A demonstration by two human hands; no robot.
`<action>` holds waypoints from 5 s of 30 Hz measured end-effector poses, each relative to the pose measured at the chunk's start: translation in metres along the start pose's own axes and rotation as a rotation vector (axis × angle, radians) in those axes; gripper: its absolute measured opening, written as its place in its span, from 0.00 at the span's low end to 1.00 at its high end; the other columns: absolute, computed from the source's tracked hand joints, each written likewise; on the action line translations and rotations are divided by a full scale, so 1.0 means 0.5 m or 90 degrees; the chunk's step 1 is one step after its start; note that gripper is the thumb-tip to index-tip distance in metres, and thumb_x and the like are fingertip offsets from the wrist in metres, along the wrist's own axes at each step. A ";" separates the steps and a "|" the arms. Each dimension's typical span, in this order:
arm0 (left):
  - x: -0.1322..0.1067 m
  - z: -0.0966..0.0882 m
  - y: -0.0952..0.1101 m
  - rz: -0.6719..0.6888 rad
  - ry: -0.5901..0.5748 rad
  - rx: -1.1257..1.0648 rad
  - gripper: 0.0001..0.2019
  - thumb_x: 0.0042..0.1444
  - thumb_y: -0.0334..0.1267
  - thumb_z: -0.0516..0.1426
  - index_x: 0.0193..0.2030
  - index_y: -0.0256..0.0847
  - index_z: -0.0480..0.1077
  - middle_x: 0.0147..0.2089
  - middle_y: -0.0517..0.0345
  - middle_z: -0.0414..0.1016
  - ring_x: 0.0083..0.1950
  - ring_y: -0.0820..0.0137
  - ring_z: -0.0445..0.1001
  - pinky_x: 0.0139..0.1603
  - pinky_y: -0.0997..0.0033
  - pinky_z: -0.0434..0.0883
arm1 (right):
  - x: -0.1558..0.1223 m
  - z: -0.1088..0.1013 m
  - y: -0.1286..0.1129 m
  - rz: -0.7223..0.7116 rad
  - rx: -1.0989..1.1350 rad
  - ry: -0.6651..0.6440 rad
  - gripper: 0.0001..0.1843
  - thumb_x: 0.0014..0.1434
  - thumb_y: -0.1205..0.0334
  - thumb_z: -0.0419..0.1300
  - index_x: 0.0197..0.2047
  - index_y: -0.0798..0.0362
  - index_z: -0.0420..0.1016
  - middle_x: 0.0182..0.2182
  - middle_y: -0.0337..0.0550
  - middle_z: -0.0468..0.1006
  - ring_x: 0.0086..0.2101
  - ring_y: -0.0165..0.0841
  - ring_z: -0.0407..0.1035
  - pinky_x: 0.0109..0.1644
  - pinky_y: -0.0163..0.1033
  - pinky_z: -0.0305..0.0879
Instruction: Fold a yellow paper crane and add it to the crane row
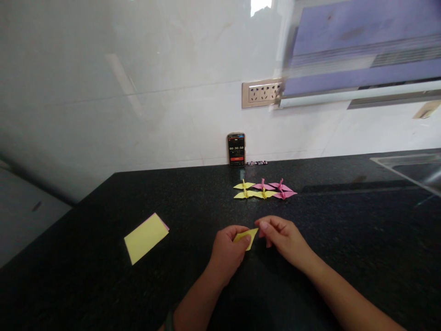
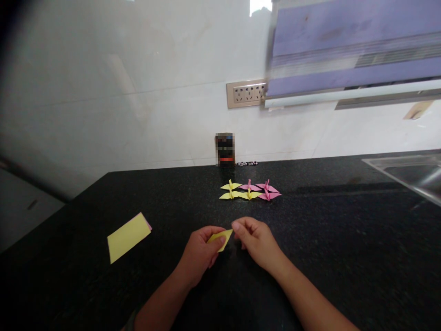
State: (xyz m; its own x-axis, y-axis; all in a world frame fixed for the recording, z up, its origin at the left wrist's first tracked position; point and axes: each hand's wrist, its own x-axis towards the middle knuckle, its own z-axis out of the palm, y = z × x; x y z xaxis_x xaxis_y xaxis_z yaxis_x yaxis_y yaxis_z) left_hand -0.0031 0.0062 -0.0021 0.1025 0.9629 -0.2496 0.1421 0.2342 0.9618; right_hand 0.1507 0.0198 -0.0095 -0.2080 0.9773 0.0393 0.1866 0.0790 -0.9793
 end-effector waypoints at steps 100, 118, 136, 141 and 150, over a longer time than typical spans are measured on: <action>0.008 -0.010 0.005 -0.011 -0.024 -0.373 0.12 0.46 0.41 0.56 0.32 0.32 0.69 0.27 0.55 0.72 0.25 0.74 0.69 0.26 0.75 0.68 | -0.021 0.023 0.000 -0.404 -0.511 0.050 0.17 0.55 0.65 0.51 0.48 0.51 0.69 0.38 0.49 0.71 0.36 0.35 0.66 0.36 0.40 0.65; 0.006 -0.008 -0.009 0.061 -0.017 -0.283 0.10 0.47 0.40 0.57 0.31 0.33 0.72 0.27 0.57 0.72 0.29 0.72 0.69 0.35 0.71 0.66 | -0.016 0.046 -0.006 0.002 -0.033 0.007 0.14 0.54 0.53 0.52 0.26 0.55 0.68 0.19 0.35 0.65 0.21 0.26 0.59 0.23 0.31 0.56; 0.010 -0.001 -0.019 0.053 0.007 -0.185 0.14 0.47 0.44 0.57 0.25 0.32 0.70 0.20 0.59 0.67 0.21 0.77 0.61 0.22 0.77 0.57 | -0.010 0.037 0.006 0.199 0.169 -0.105 0.13 0.45 0.59 0.60 0.17 0.57 0.66 0.12 0.33 0.64 0.15 0.21 0.55 0.19 0.29 0.53; 0.016 -0.008 -0.021 0.073 0.046 -0.169 0.15 0.47 0.45 0.56 0.26 0.32 0.71 0.20 0.60 0.67 0.21 0.77 0.61 0.21 0.77 0.57 | -0.012 0.034 -0.001 0.218 0.102 -0.123 0.09 0.46 0.62 0.57 0.19 0.58 0.69 0.15 0.36 0.70 0.15 0.21 0.57 0.19 0.28 0.54; 0.018 -0.014 -0.011 0.072 0.120 -0.112 0.16 0.47 0.47 0.55 0.24 0.32 0.69 0.18 0.60 0.65 0.20 0.76 0.62 0.19 0.77 0.58 | -0.008 0.010 -0.007 0.238 0.094 -0.183 0.09 0.47 0.68 0.50 0.24 0.58 0.71 0.16 0.38 0.72 0.16 0.22 0.60 0.19 0.27 0.56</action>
State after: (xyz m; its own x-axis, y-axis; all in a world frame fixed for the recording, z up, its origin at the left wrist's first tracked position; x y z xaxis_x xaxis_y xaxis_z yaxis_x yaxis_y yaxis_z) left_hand -0.0100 0.0147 -0.0089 -0.0798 0.9882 -0.1305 -0.0348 0.1280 0.9912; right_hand 0.1461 0.0148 -0.0074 -0.4130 0.8381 -0.3564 0.1647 -0.3161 -0.9343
